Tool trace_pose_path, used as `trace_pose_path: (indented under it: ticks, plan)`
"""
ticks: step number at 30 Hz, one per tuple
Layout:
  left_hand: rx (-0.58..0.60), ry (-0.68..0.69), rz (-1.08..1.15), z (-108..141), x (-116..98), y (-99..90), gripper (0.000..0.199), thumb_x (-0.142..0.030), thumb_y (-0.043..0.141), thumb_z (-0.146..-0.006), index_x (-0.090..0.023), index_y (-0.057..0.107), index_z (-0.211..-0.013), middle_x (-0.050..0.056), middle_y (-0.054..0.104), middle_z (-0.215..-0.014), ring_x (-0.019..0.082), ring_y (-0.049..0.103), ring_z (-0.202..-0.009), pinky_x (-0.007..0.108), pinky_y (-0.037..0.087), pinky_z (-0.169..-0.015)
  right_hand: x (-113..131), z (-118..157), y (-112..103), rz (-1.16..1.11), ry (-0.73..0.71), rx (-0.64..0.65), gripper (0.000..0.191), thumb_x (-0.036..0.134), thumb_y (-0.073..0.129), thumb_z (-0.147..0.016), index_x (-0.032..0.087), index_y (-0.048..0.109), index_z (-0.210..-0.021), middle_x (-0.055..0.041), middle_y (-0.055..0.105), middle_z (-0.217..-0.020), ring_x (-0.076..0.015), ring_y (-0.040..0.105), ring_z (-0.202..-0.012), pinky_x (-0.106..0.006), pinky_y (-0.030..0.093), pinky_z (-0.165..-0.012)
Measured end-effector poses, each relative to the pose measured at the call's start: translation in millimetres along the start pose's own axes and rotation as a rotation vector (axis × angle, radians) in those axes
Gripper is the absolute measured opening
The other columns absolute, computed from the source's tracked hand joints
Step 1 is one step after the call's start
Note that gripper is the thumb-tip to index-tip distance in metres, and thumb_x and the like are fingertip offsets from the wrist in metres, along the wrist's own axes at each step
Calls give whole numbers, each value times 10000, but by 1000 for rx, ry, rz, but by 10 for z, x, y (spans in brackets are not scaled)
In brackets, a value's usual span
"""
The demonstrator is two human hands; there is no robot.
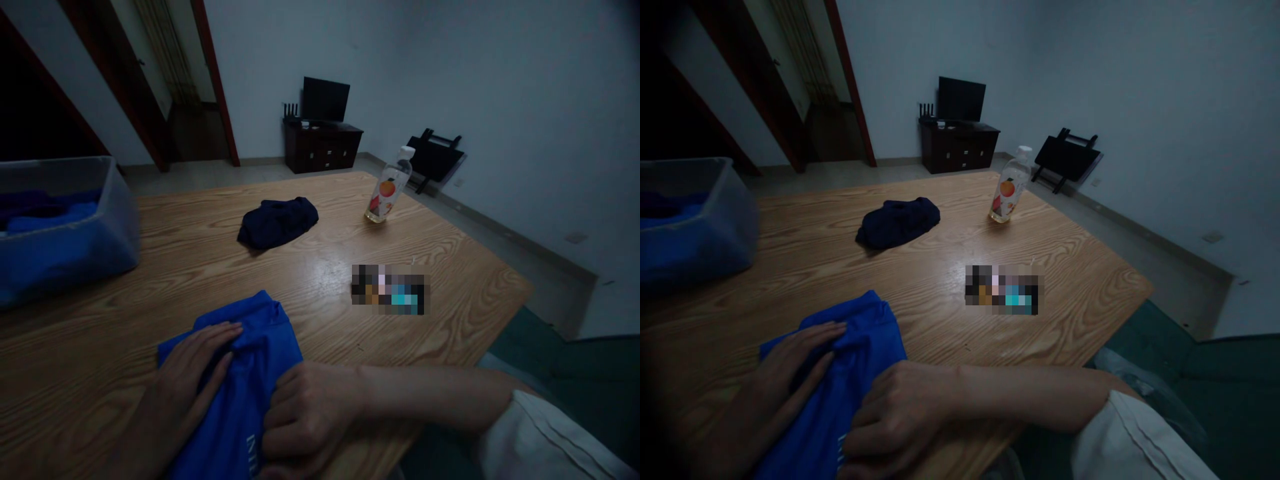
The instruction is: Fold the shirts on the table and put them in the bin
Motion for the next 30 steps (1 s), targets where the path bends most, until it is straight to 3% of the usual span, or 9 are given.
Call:
trace_pose_path:
  ticks: [4, 20, 27, 30]
  plan:
    - [3, -7, 10, -17, -1, -1, 372, -460, 474, -1123, -352, 559, -1468, 11, 711, -1441, 247, 696, -1309, 433, 498, -1208, -25, 26, 80, -17, 1, 58, 429, 426, 571, -1083, 251, 544, -692, 49, 661, -636, -115, 586, -556, -281, 442, -579]
    - [22, -39, 42, -29, 2, -3, 343, -425, 515, -1122, -332, 597, -1442, 17, 698, -1452, 252, 655, -1356, 461, 494, -1200, 12, -2, -58, 24, -46, -90, 457, 398, 573, -1085, 245, 517, -657, 56, 592, -583, -121, 525, -513, -284, 402, -557]
    - [27, -123, 146, -76, -21, -19, 333, -280, 445, -1144, -267, 632, -1419, 58, 718, -1437, 236, 665, -1368, 467, 518, -1201, -68, 21, -32, -224, 134, 29, 592, 584, 503, -1132, 221, 522, -664, 48, 555, -561, -122, 465, -499, -305, 307, -525]
    - [57, -126, 219, -113, -46, -99, 321, -261, 447, -1137, -252, 660, -1377, 72, 723, -1428, 234, 673, -1362, 474, 520, -1202, -195, -12, -130, -463, 339, 62, 608, 593, 481, -1137, 197, 542, -680, 57, 509, -582, -98, 441, -513, -270, 310, -546]
Point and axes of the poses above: each hand's wrist, its own z-axis away from the middle knuckle, its own y-axis out of the palm, x = y × z, the point moved 8 cm from there along -z, towards the middle knuckle
